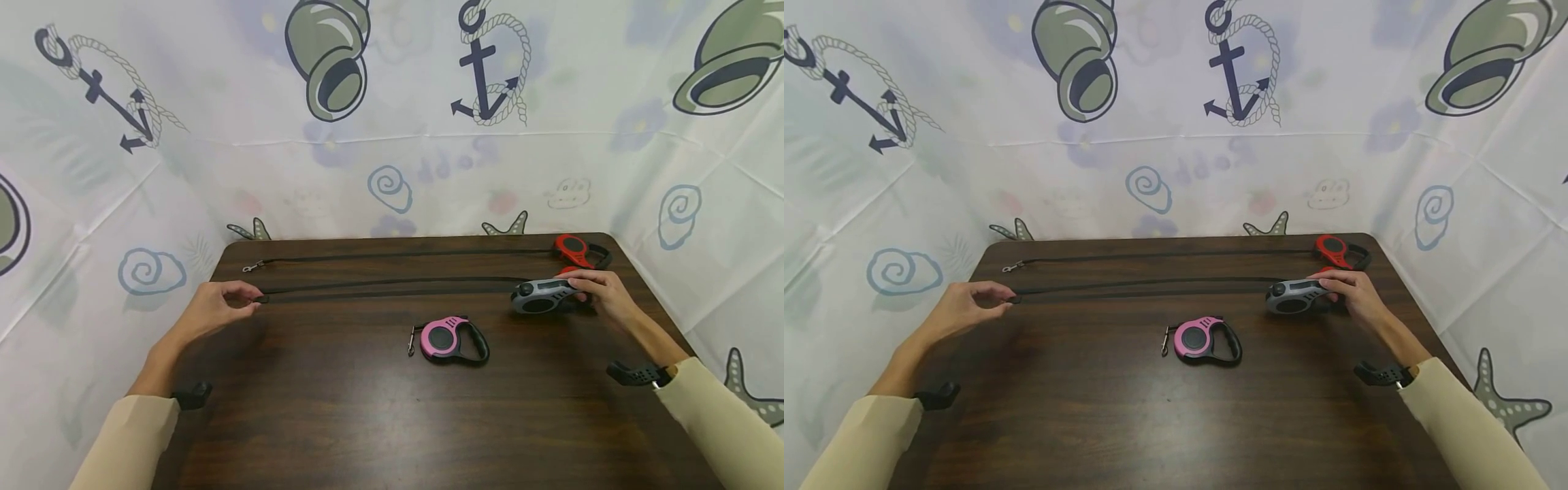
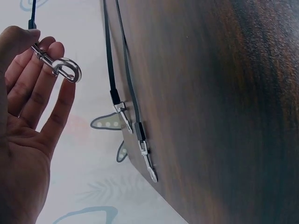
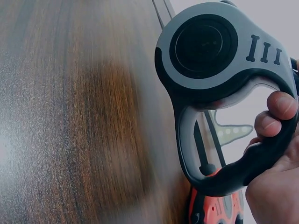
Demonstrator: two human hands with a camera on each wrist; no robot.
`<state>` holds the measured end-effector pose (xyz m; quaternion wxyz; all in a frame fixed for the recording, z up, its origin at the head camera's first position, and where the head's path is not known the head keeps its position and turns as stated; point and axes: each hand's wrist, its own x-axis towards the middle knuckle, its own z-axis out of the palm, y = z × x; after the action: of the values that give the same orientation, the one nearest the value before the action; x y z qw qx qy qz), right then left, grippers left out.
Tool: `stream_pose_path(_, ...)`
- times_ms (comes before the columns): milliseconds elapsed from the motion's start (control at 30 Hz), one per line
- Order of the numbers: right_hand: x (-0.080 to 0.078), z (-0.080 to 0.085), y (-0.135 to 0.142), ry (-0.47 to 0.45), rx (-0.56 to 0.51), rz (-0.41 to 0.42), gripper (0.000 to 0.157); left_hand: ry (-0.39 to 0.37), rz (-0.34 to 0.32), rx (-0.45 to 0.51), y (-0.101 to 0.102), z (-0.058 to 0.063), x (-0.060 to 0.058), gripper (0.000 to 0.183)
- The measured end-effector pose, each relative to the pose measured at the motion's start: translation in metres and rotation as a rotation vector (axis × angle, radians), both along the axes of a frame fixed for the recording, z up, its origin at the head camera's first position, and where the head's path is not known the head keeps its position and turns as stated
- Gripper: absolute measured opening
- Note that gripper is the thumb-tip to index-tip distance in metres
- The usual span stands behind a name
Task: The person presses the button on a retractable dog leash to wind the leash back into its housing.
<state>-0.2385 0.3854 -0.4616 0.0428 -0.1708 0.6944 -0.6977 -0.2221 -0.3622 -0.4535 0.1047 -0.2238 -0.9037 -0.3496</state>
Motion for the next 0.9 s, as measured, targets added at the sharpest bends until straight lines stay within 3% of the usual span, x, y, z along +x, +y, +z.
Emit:
stream_pose_path(167, 0.0, 0.001, -0.002, -0.009, 0.082, -0.013, 0.026, 0.006, 0.0, -0.008, 0.001, 0.0, -0.001, 0.023)
stream_pose_path(467, 0.003, 0.003, -0.01, 0.04, 0.398, -0.067, 0.035, 0.031, -0.001, -0.027, 0.007, 0.004, -0.004, 0.021)
stream_pose_path(667, 0.003, 0.006, -0.016, 0.068, 0.463, -0.08, 0.039, 0.041, -0.016, -0.02, 0.014, 0.005, -0.008, 0.021)
stream_pose_path(900, 0.004, 0.008, -0.021, 0.066, 0.469, -0.084, 0.04, 0.074, -0.03, -0.017, 0.02, 0.007, -0.008, 0.022)
